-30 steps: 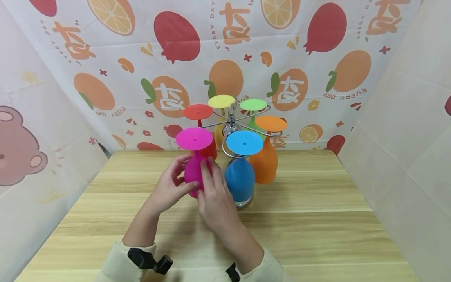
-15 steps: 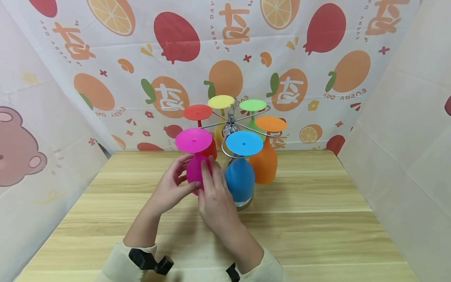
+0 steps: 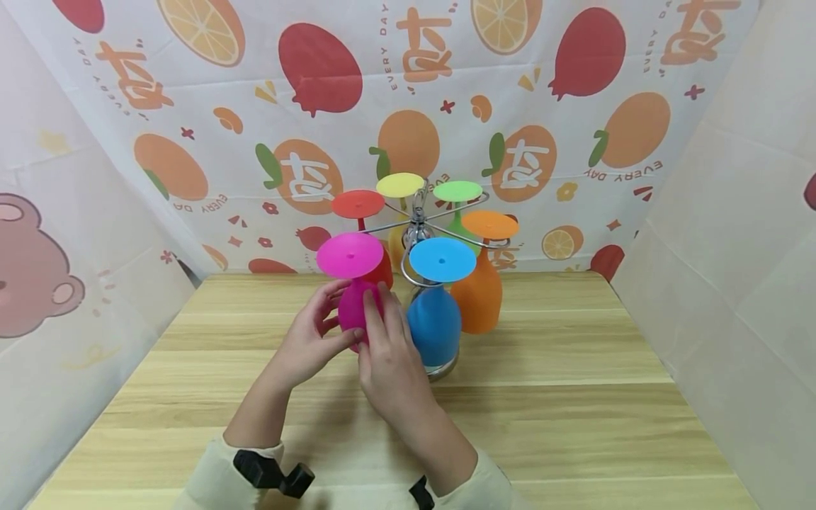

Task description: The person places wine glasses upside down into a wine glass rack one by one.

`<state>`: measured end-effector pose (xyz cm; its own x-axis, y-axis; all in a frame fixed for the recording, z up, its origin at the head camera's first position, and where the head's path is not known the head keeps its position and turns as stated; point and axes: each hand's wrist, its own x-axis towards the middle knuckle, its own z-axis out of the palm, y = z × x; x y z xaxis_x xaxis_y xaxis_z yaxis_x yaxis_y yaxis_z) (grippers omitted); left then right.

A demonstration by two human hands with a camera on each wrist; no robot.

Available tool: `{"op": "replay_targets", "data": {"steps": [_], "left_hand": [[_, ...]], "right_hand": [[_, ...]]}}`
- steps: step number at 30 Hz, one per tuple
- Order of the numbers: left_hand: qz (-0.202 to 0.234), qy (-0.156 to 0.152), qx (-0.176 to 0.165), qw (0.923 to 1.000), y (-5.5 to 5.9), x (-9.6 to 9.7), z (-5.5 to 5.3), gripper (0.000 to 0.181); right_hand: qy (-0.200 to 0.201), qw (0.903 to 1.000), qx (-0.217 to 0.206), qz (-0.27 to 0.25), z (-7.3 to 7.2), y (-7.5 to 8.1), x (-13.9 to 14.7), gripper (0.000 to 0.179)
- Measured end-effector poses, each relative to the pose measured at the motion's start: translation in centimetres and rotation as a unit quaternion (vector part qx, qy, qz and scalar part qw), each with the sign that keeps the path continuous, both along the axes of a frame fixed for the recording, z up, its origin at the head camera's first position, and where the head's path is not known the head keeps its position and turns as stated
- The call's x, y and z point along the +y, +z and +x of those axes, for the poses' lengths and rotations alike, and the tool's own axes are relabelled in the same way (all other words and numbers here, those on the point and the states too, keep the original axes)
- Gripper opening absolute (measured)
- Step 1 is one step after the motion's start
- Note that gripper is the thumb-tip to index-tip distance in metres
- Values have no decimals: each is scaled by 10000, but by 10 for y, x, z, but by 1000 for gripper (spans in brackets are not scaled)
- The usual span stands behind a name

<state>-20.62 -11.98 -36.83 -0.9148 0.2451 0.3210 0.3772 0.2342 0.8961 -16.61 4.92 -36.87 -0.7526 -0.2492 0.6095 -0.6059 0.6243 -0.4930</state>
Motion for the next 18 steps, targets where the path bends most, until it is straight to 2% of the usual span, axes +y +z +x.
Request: {"op": "replay_targets", "data": {"steps": [18], "left_hand": [[14,23,26,10000,-1,0,-1,69]], "right_hand": [[62,9999,135,-8,0,0,0,87]]}}
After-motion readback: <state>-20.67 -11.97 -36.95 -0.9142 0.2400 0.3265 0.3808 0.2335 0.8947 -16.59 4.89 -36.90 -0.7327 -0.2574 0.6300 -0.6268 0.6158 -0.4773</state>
